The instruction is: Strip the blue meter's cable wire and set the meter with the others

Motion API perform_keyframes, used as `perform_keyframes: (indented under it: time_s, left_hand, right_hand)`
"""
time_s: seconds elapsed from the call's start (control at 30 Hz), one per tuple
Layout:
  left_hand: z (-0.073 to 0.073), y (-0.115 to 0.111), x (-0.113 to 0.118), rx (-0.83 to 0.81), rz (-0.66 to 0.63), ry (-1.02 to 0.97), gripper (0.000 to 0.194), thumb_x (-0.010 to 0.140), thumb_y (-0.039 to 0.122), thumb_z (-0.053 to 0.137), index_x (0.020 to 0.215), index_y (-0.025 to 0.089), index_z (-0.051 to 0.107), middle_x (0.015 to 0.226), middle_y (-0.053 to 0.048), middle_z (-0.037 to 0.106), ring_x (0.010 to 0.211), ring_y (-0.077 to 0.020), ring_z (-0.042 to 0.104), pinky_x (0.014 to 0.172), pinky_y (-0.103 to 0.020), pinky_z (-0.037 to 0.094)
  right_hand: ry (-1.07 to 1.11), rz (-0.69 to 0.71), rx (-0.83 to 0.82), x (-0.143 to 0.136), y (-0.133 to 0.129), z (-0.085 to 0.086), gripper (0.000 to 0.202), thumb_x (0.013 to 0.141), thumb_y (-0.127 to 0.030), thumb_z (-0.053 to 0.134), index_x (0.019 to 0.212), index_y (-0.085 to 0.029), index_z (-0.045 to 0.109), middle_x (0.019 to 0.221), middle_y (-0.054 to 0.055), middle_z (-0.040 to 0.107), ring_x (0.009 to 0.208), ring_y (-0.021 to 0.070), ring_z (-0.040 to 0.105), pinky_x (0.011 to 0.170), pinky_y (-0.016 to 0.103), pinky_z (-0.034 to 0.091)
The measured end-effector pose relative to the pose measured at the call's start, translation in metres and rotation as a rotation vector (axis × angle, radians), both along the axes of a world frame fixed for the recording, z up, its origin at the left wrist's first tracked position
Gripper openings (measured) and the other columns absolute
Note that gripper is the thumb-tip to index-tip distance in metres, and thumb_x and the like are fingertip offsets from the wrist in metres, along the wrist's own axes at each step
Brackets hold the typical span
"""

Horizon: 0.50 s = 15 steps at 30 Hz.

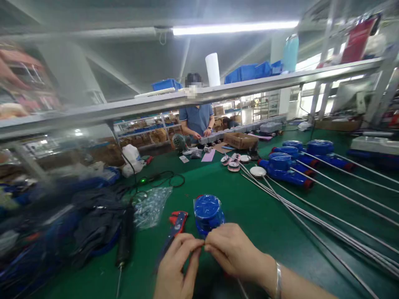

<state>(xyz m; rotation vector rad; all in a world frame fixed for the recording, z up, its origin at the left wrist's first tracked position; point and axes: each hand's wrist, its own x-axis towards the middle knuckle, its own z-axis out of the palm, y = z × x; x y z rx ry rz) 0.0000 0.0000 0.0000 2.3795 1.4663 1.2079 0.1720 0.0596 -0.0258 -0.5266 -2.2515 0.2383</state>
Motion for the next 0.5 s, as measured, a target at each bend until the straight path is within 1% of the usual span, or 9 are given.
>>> perform_keyframes:
  time_s: [0.07,0.13,0.23,0.3,0.37,0.43,0.5]
  left_hand:
    - [-0.004,-0.002,-0.003,-0.055,0.003,-0.001,0.020,0.092,0.018,0.049,0.102,0.024,0.064,0.089,-0.001,0.059,0.084,-0.0116,0.060,0.074,-0.019,0.048]
    - [-0.007,-0.003,-0.007,-0.105,0.035,-0.013,0.018,0.092,0.021,0.049,0.102,0.024,0.064,0.091,-0.001,0.060,0.085,-0.0127,0.060,0.076,-0.021,0.048]
    - [-0.007,0.000,-0.013,-0.171,0.137,-0.051,0.016,0.092,0.027,0.050,0.102,0.024,0.063,0.093,-0.001,0.062,0.088,-0.0144,0.060,0.079,-0.025,0.046]
    - [-0.005,0.002,-0.017,-0.216,0.196,-0.061,0.016,0.091,0.030,0.050,0.097,0.023,0.063,0.090,0.000,0.061,0.084,-0.0153,0.059,0.076,-0.026,0.045]
    - [-0.002,0.003,-0.020,-0.259,0.220,-0.064,0.014,0.090,0.029,0.050,0.090,0.022,0.063,0.084,0.001,0.059,0.076,-0.0151,0.058,0.071,-0.027,0.044]
    - [-0.001,0.005,-0.022,-0.275,0.238,-0.066,0.011,0.087,0.026,0.051,0.084,0.021,0.061,0.078,0.001,0.057,0.070,-0.0145,0.056,0.067,-0.027,0.042]
    - [-0.001,0.006,-0.023,-0.273,0.256,-0.055,0.010,0.083,0.022,0.051,0.079,0.020,0.059,0.075,0.002,0.055,0.068,-0.0144,0.055,0.065,-0.027,0.041]
  right_hand:
    - [0.004,0.017,-0.018,0.002,0.005,0.000,0.026,0.096,-0.028,0.036,0.077,-0.019,0.052,0.066,-0.001,0.056,0.060,0.0124,0.048,0.058,0.026,0.031]
    - [0.060,-0.009,-0.071,0.006,0.011,-0.001,0.027,0.096,-0.029,0.037,0.076,-0.019,0.052,0.066,-0.001,0.056,0.060,0.0120,0.048,0.059,0.025,0.031]
    - [0.244,-0.136,-0.217,0.013,0.021,-0.001,0.029,0.096,-0.029,0.040,0.072,-0.018,0.052,0.065,-0.002,0.053,0.059,0.0107,0.047,0.059,0.024,0.032]
    - [0.366,-0.244,-0.291,0.017,0.027,-0.002,0.030,0.097,-0.030,0.039,0.072,-0.018,0.052,0.062,-0.002,0.051,0.056,0.0101,0.046,0.056,0.023,0.032]
    - [0.433,-0.320,-0.318,0.019,0.032,-0.004,0.030,0.097,-0.030,0.038,0.074,-0.018,0.053,0.060,-0.003,0.048,0.054,0.0097,0.043,0.054,0.023,0.031]
    - [0.453,-0.358,-0.324,0.019,0.034,-0.007,0.031,0.097,-0.031,0.039,0.074,-0.017,0.054,0.059,-0.004,0.046,0.052,0.0096,0.041,0.053,0.023,0.029]
    - [0.460,-0.377,-0.329,0.018,0.035,-0.009,0.031,0.096,-0.032,0.040,0.073,-0.017,0.055,0.058,-0.004,0.046,0.052,0.0095,0.041,0.052,0.023,0.029]
